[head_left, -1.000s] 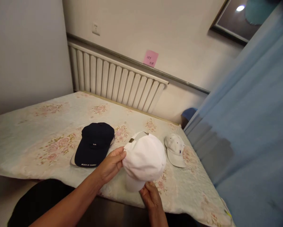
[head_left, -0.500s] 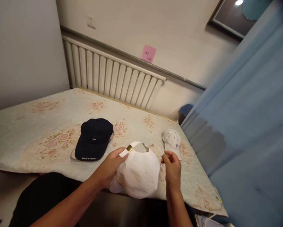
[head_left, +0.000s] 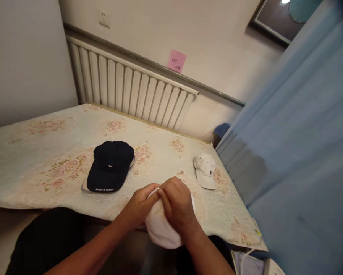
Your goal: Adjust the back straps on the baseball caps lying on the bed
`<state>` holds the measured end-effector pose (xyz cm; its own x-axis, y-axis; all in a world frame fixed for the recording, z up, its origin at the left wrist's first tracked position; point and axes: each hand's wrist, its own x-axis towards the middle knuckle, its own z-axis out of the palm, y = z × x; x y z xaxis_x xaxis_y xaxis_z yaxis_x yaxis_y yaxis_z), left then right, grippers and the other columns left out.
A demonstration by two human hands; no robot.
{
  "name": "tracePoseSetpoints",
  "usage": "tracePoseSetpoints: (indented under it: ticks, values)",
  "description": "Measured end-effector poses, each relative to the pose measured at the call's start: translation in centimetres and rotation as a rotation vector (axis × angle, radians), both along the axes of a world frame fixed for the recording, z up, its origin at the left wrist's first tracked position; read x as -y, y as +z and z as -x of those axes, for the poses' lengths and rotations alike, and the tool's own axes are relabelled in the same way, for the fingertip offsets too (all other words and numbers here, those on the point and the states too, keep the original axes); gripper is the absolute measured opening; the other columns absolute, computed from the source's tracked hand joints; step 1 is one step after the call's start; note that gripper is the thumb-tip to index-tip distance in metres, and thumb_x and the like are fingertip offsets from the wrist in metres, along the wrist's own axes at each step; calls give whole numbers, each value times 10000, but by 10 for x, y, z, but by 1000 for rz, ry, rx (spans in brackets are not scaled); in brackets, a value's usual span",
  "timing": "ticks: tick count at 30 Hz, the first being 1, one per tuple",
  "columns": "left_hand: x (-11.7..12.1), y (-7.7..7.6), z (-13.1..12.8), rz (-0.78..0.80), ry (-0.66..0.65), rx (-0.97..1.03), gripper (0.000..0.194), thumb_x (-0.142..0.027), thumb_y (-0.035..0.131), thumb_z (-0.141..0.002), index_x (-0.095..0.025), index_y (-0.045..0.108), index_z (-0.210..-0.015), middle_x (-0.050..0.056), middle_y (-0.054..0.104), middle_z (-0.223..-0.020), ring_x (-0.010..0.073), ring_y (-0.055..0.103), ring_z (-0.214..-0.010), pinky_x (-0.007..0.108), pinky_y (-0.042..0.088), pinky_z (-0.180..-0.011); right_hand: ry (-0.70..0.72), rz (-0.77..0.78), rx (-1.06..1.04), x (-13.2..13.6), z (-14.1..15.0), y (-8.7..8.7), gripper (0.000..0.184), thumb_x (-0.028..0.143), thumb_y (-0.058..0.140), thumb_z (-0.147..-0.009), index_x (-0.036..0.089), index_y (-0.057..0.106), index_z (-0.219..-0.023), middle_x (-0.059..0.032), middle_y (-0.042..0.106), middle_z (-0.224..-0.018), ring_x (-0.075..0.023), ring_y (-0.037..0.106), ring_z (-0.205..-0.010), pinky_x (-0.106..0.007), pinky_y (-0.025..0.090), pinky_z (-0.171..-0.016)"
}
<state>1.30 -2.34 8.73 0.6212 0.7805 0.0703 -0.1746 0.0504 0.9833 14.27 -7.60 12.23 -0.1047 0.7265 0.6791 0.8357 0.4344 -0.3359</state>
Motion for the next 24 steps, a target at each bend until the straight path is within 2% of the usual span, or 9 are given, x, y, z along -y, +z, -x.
tracePoseSetpoints:
  ticks: [3,5,7,11,13,16,19,21,24]
  values:
    - [1,1,1,116,-46,30,238,-397,574,-801,-185,654,-877,-13,614,-718,148,515,-659,223,383,-602,35,57,-427,3,-5,4,194,214,472,-898,191,544,-719,-1,550,-693,-135,518,-672,-278,409,-659]
    - [2,2,2,193,-52,64,262,-411,573,-806,-191,652,-925,-11,612,-720,135,506,-624,216,369,-574,76,119,-579,3,-11,9,216,242,477,-902,193,541,-701,8,550,-681,-130,531,-662,-274,427,-676]
    - [1,2,2,243,-54,74,267,-405,589,-799,-195,651,-952,-12,610,-711,127,506,-604,211,361,-558,137,185,-608,2,-18,13,215,260,449,-914,189,590,-767,-14,599,-760,-146,570,-747,-287,445,-744]
    - [-2,1,5,306,-76,60,258,-397,620,-784,-196,647,-944,-13,619,-704,116,516,-576,205,354,-535,149,295,-493,-5,-34,14,263,227,428,-906,214,625,-1080,-54,632,-1108,-178,555,-1042,-330,401,-928]
    - [-2,2,7,323,-102,88,244,-404,617,-794,-192,642,-915,-15,620,-706,107,520,-571,202,363,-536,169,395,-409,-10,-40,8,244,202,486,-867,220,651,-1046,-34,655,-1052,-171,564,-1004,-318,396,-922]
    - [-2,6,10,351,-155,136,230,-395,634,-794,-176,639,-865,-16,616,-693,93,527,-563,193,381,-535,181,539,-513,-20,-50,-9,118,199,551,-805,189,668,-800,9,642,-765,-139,572,-766,-266,443,-770]
    - [-1,14,14,417,-137,190,218,-373,671,-770,-164,633,-821,-11,622,-666,96,543,-551,195,406,-521,140,547,-919,-29,-65,-39,88,235,609,-747,170,623,-690,35,586,-630,-115,542,-623,-261,468,-723]
    - [-3,18,15,458,-95,234,201,-352,684,-763,-164,624,-796,-12,624,-651,98,552,-542,200,425,-515,166,520,-1248,-30,-72,-65,151,306,656,-726,161,644,-767,14,625,-672,-132,592,-669,-308,479,-801]
    - [-9,23,15,497,-54,312,165,-308,697,-759,-170,617,-805,-13,646,-674,107,588,-567,208,465,-539,185,586,-1565,-19,-67,-105,403,432,712,-678,132,658,-941,-94,705,-848,-212,655,-815,-390,484,-848]
